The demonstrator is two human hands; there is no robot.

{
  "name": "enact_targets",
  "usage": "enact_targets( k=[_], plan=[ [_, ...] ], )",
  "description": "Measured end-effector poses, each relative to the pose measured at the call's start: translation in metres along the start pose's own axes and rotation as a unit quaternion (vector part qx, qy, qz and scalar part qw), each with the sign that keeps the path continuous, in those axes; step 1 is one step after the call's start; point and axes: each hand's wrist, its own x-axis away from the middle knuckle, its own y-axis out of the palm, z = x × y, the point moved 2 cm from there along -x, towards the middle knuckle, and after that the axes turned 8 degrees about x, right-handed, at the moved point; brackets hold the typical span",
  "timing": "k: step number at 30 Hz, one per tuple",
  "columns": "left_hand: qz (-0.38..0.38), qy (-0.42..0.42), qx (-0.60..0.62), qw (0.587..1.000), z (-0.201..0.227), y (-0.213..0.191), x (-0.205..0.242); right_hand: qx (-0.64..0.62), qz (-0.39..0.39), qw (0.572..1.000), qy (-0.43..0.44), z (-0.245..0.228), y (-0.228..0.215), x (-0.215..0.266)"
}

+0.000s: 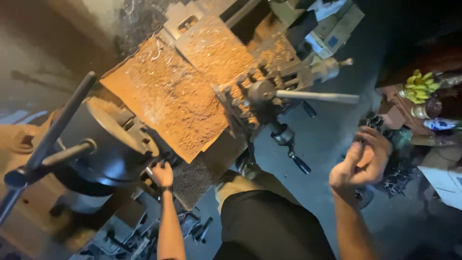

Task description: The person operates a metal lathe, adjusting the chuck and tool post while metal shavings accumulate. They then move to a workbench to assemble a gear-like component, inserting small cylindrical pieces into its slots using a hammer to tap them into place.

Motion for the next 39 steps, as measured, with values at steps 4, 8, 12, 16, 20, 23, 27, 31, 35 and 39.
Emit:
enact_targets(
  k=[4,8,12,16,20,23,27,31,35,39],
  plan=[
    [-0.02,-0.02,0.016,0.999,0.042,-0.026,0.055,0.027,0.102,0.994,0.007,0.014,0.02,-0.039],
    [-0.064,-0.044,0.038,0.996,0.108,-0.046,0.117,0.152,0.018,0.982,0.109,0.081,0.078,-0.095],
    [-0.078,0.003,0.06,0.995,0.23,-0.053,0.141,-0.052,0.118,0.978,0.163,0.169,0.104,-0.088],
    [-0.144,0.08,0.156,0.974,0.322,-0.031,0.165,-0.002,0.04,0.966,0.257,0.245,0.076,-0.011],
    [-0.207,0.062,0.18,0.96,0.359,0.026,0.187,0.09,-0.248,0.911,0.317,0.312,0.082,0.105],
    [-0.237,0.043,0.22,0.945,0.365,0.09,0.213,0.113,-0.401,0.888,0.195,0.418,0.145,0.259],
    [-0.193,-0.008,0.144,0.97,0.396,0.164,0.259,-0.008,-0.414,0.892,0.181,0.41,0.163,0.248],
    [-0.148,-0.11,0.085,0.979,0.447,0.206,0.301,0.044,-0.437,0.89,0.126,0.462,0.184,0.255],
    [-0.071,-0.148,0.221,0.961,0.44,0.262,0.352,-0.012,-0.485,0.863,0.139,0.507,0.23,0.256],
    [0.019,-0.137,0.255,0.957,0.419,0.31,0.347,-0.156,-0.48,0.855,0.115,0.481,0.288,0.367]
  ],
)
